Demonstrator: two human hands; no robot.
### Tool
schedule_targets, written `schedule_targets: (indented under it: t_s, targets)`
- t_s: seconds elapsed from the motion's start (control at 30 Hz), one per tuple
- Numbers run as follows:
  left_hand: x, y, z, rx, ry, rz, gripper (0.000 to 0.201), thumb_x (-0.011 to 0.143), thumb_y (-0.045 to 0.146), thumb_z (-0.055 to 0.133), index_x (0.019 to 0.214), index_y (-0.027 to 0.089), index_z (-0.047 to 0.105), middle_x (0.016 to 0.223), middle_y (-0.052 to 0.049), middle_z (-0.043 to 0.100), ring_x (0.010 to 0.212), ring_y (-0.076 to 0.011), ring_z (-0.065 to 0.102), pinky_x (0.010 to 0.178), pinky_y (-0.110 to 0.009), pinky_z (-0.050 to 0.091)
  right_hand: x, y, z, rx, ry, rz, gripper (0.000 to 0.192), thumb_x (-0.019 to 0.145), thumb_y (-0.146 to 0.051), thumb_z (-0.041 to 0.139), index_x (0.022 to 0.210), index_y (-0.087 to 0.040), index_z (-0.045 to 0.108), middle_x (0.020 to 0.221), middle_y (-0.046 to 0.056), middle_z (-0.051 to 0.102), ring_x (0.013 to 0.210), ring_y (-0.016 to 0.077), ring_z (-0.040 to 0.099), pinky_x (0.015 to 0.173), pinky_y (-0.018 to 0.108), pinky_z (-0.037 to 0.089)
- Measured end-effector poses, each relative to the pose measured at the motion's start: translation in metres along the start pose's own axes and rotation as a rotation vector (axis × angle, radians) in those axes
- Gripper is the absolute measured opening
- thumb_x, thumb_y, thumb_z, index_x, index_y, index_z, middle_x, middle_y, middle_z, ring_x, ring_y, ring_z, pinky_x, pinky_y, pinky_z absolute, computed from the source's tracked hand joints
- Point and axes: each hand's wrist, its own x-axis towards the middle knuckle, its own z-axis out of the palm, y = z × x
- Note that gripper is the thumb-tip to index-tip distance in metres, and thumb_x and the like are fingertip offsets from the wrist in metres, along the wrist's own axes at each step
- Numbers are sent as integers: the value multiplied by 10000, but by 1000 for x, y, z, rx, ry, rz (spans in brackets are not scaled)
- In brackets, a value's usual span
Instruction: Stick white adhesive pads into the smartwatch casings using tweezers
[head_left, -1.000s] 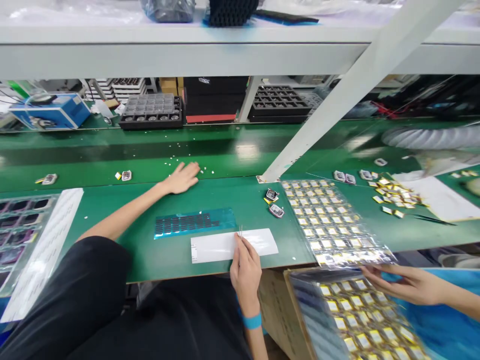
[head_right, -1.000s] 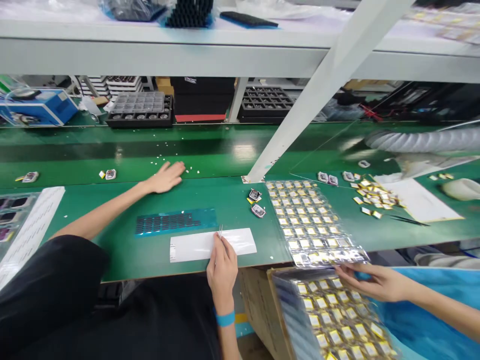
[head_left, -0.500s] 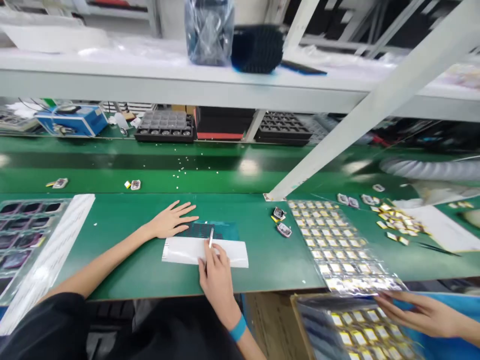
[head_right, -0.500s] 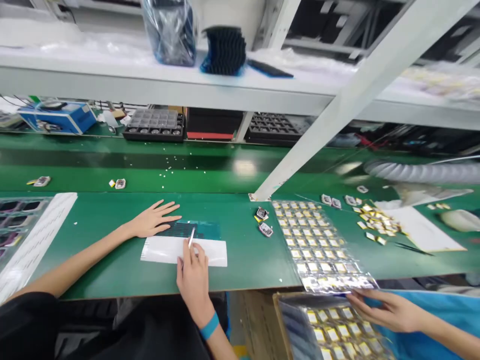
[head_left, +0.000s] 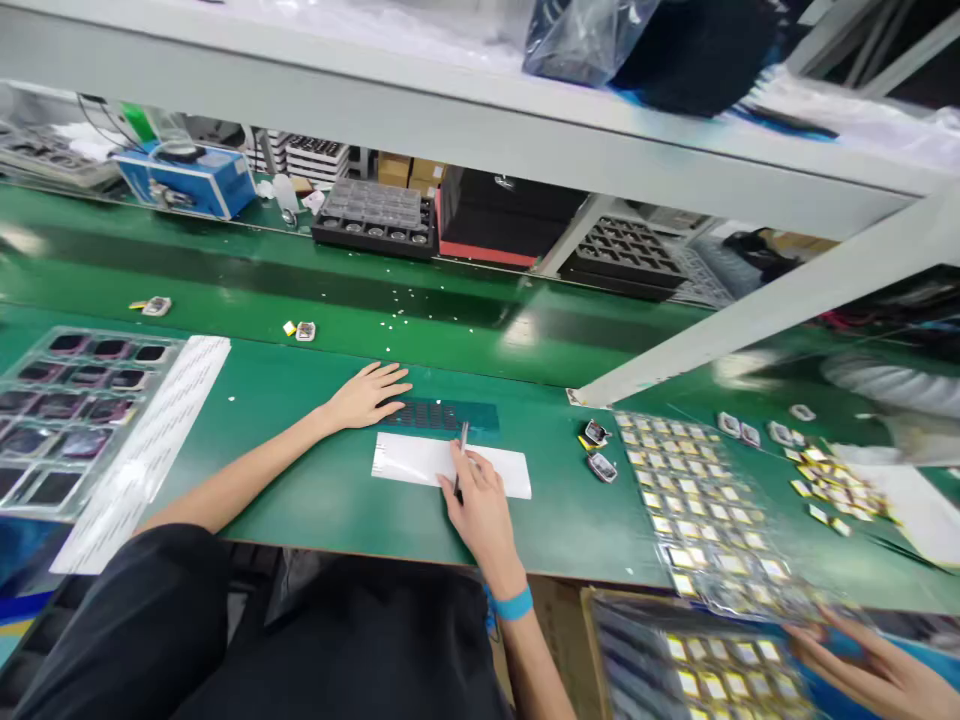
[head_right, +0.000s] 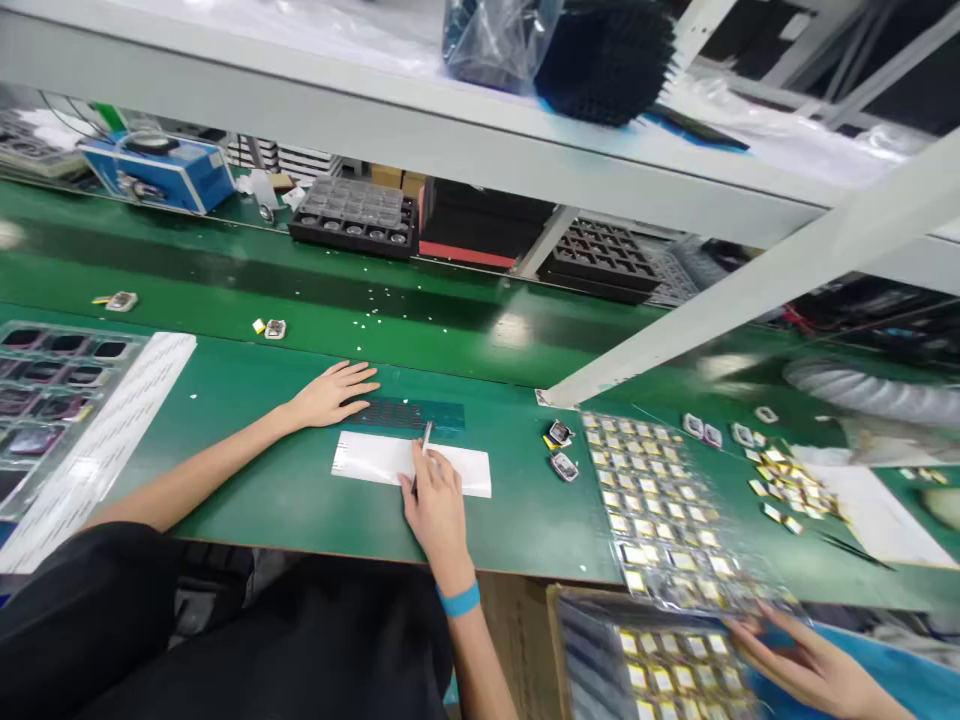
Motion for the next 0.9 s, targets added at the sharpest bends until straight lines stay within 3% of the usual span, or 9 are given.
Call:
schedule_targets:
  t_s: [0.23,0.43,0.53,0.63,0.67,0.73,0.8,0.9]
  targets:
    - [-18,3,1,-97,46,364,501,978,555,667,1385,270,719,1552,-102,613,1502,-335,520,1303,-572,303,14,-7,-17,-65,-37,-46,582,1114,-488,474,1552,-107,520,1287,170,737,1260,341,604,1021,465,513]
    - [-21,8,7,-39,142,480,393,941,459,689,1232,211,779,1453,-150,690,1401,-353,607,1232,-574,400,52,-27,-29,-128,-312,-32,624,1081,-467,563,1557,-66,518,1435,228,655,1387,386,549,1138,531,475]
    - [-23,11,9,-71,403,481,299,951,400,673,1148,202,782,1264,-134,789,1228,-314,705,1123,-520,501,71,-33,-41,-159,-332,-112,573,985,-424,741,1440,-90,645,1411,241,667,1252,399,658,1056,535,549]
    - [-18,17,5,-94,712,408,215,999,286,595,1097,203,768,1094,-105,829,1015,-262,745,936,-447,572,98,-37,-72,-138,-308,-228,518,969,-416,766,1420,-178,672,1243,148,767,1130,316,730,964,439,612]
    - [-14,22,0,-96,782,381,231,1017,257,559,1117,200,759,1083,-111,827,987,-258,741,896,-441,575,107,-40,-88,-109,-269,-255,492,1017,-416,699,1453,-194,645,1260,130,762,1129,287,732,957,416,617]
    - [-4,42,-22,-111,893,342,305,1061,246,468,1220,198,724,1148,-133,809,1023,-262,728,886,-453,574,121,-45,-124,108,-39,-257,392,1071,-391,591,1411,-217,676,1264,119,757,1119,270,733,956,420,621]
    - [6,71,-57,-182,1017,350,406,1108,306,352,1363,213,653,1294,-138,760,1144,-265,705,952,-477,572,127,-48,-160,342,139,-292,376,1085,-384,556,1428,-275,664,1302,87,748,1198,246,707,1038,425,594]
    - [9,115,-118,-565,1300,533,533,1113,526,297,1444,255,616,1388,-90,714,1230,-292,694,1042,-508,572,119,-42,-195,413,252,-326,400,1036,-463,645,1403,-306,682,1221,73,771,1166,258,711,1014,444,604]
